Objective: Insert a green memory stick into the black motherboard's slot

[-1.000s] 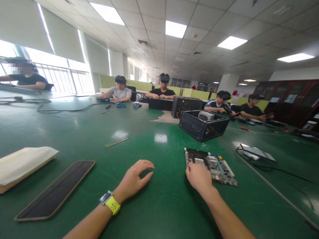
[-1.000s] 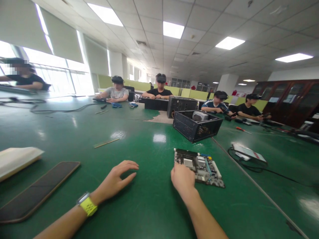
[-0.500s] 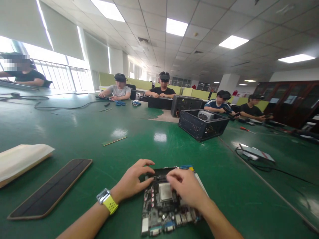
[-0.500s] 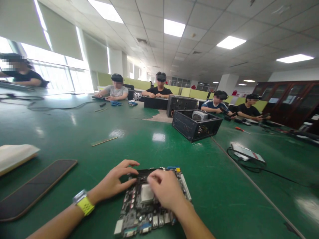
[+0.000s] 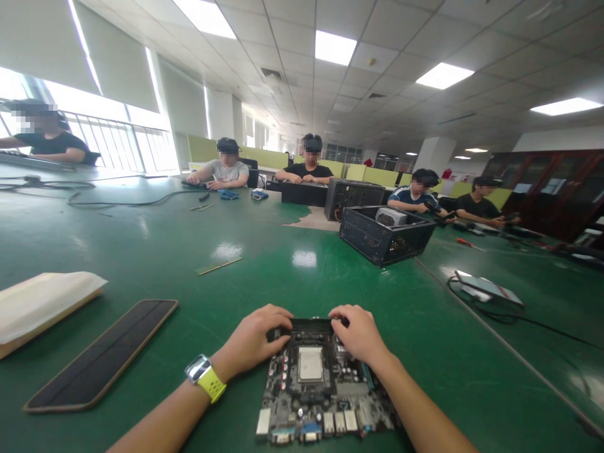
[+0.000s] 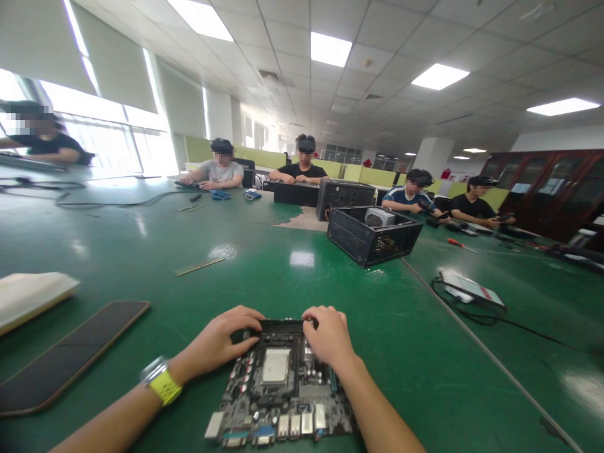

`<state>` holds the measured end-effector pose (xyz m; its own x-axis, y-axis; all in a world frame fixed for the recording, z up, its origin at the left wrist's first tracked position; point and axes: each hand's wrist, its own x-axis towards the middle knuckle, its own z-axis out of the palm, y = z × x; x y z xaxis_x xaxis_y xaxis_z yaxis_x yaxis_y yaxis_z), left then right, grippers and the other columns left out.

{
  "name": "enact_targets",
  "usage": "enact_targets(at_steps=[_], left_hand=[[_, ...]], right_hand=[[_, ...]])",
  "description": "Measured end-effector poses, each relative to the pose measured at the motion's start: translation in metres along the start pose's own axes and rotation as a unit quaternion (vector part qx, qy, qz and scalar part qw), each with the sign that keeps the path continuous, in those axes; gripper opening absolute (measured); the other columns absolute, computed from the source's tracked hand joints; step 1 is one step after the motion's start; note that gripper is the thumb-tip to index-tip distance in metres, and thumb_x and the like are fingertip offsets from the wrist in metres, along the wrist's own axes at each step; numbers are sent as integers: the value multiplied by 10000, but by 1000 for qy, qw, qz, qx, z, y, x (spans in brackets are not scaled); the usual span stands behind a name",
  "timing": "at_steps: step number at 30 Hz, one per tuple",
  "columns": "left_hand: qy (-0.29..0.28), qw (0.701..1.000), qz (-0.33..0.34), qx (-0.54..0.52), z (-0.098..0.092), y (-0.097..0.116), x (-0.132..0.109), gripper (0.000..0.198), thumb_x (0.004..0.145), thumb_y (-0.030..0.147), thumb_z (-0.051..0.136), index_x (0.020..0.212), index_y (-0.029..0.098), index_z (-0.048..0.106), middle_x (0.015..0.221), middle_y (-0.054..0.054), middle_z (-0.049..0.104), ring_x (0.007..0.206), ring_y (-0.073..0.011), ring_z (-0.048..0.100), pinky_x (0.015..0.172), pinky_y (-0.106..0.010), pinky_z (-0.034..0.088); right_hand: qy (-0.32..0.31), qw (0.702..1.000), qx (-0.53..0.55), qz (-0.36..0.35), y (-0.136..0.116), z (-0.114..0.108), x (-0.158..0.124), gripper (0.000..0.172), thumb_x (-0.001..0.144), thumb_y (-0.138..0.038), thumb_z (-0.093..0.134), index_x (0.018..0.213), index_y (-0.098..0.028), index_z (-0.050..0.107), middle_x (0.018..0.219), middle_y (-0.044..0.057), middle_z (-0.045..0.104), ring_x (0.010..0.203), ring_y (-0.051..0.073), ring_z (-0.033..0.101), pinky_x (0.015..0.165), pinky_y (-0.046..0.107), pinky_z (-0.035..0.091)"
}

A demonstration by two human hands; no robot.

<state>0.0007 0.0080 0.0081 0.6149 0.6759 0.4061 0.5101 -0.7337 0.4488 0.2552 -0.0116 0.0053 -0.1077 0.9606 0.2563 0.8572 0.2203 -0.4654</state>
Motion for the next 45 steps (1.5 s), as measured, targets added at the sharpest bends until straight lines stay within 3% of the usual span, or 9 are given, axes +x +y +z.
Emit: enact_targets(at_steps=[5,11,45], left_hand=[[5,1000,-12,-6,3,-3,1,258,800,187,613,1055,218,634,1115,-49,646,1028,-203,591,936,-359,466],[7,1000,-4,-11,2,-3,1,266,798,199,617,1063,217,634,1107,-49,646,1013,-202,600,922,-352,477],[41,999,5,-26,1,-2,-1,275,793,201,619,1066,224,637,1119,-58,646,1036,-214,588,928,-382,478]], right_hand=[[15,999,44,5,9,2,-2,190,782,-254,518,840,-257,700,866,-3,686,850,164,576,812,275,388],[38,996,81,6,5,6,-4,158,799,-242,493,851,-224,642,871,0,667,863,163,565,803,269,394],[11,996,80,27,3,3,-3,176,804,-249,496,890,-216,647,903,11,670,873,174,576,831,296,399]])
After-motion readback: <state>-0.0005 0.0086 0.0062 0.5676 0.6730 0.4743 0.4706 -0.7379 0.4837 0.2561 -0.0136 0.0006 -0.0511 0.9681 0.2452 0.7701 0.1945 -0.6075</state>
